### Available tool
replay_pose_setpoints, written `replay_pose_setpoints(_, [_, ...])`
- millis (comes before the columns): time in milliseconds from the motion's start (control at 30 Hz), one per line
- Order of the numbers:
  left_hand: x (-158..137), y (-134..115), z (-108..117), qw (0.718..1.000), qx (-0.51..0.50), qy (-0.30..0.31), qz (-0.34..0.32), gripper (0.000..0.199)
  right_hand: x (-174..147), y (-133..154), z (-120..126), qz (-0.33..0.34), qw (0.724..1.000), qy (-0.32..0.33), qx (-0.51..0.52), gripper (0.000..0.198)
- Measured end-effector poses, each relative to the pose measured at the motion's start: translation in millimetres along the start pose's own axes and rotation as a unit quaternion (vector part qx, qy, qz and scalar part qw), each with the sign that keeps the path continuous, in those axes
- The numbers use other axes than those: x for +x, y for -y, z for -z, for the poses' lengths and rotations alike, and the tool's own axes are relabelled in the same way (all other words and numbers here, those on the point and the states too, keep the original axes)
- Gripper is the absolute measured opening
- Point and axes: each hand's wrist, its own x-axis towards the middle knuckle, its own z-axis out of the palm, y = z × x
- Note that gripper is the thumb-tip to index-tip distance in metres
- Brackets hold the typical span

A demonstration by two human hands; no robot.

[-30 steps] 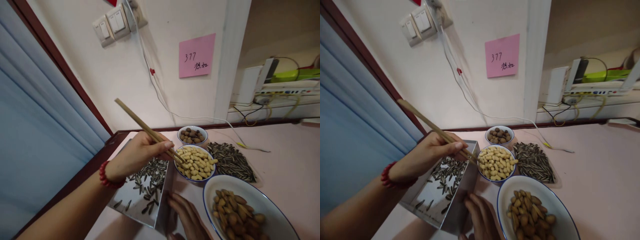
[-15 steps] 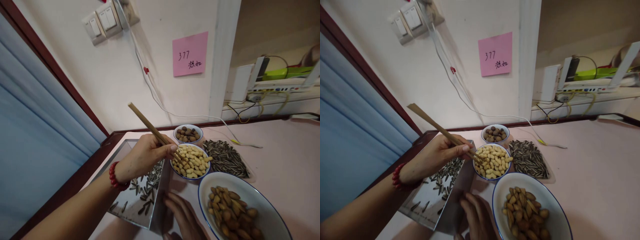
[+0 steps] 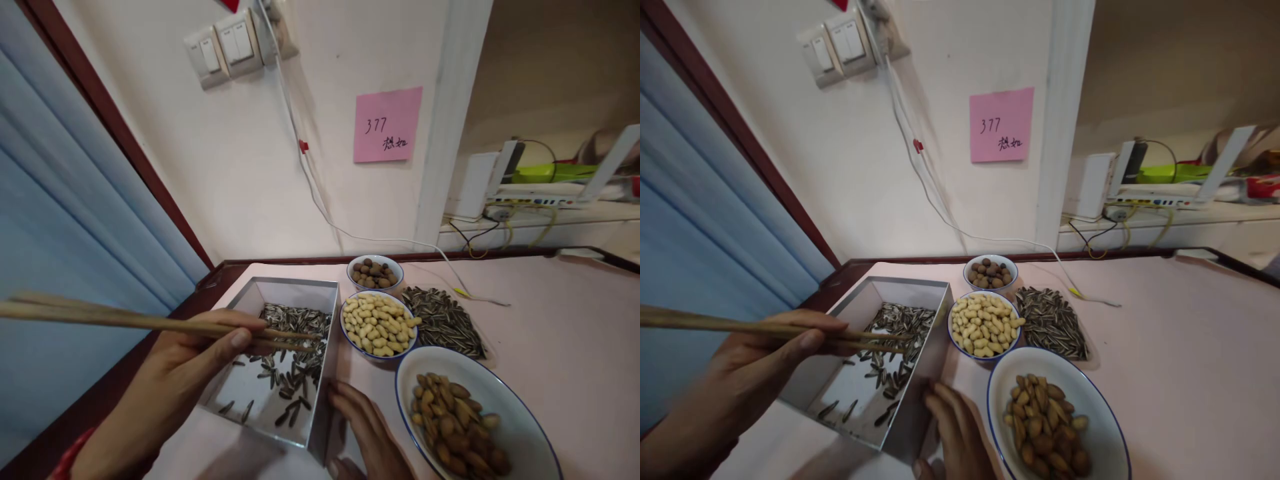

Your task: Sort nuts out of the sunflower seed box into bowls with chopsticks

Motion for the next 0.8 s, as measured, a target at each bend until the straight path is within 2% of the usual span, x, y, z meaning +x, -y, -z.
replay_pose_setpoints(167, [-19.1,23.3,20.0,1.000,-0.008,-0.013,0.011,0.029,-3.1,-3.0,-2.0,0.001,1.000,0.013,-0.014,0.067])
replay_pose_setpoints(300, [-26.3,25.4,23.8,1.000,-0.006,-0.006,0.010,0.033,0.7,2.8,1.6,0.018,1.000,0.006,-0.022,0.065])
replay_pose_setpoints(467, [-31.5,24.2,22.1,0.999,-0.019,0.027,-0.010,0.033,13.4,17.8,14.6,0.049,0.996,0.038,-0.064,0.061])
replay_pose_setpoints(567, [-35.3,25.0,23.1,0.998,-0.030,0.051,-0.036,0.027,16.8,29.1,23.8,0.001,0.997,0.049,-0.063,0.052])
replay_pose_setpoints(700, [-47.7,36.4,33.0,0.994,-0.008,0.070,-0.081,0.022,9.1,47.9,35.4,-0.065,0.993,0.098,-0.025,0.035])
replay_pose_setpoints(800, [-60.7,53.4,43.7,0.994,0.033,0.028,-0.099,0.018,1.9,71.9,43.9,-0.128,0.990,0.060,0.002,0.017])
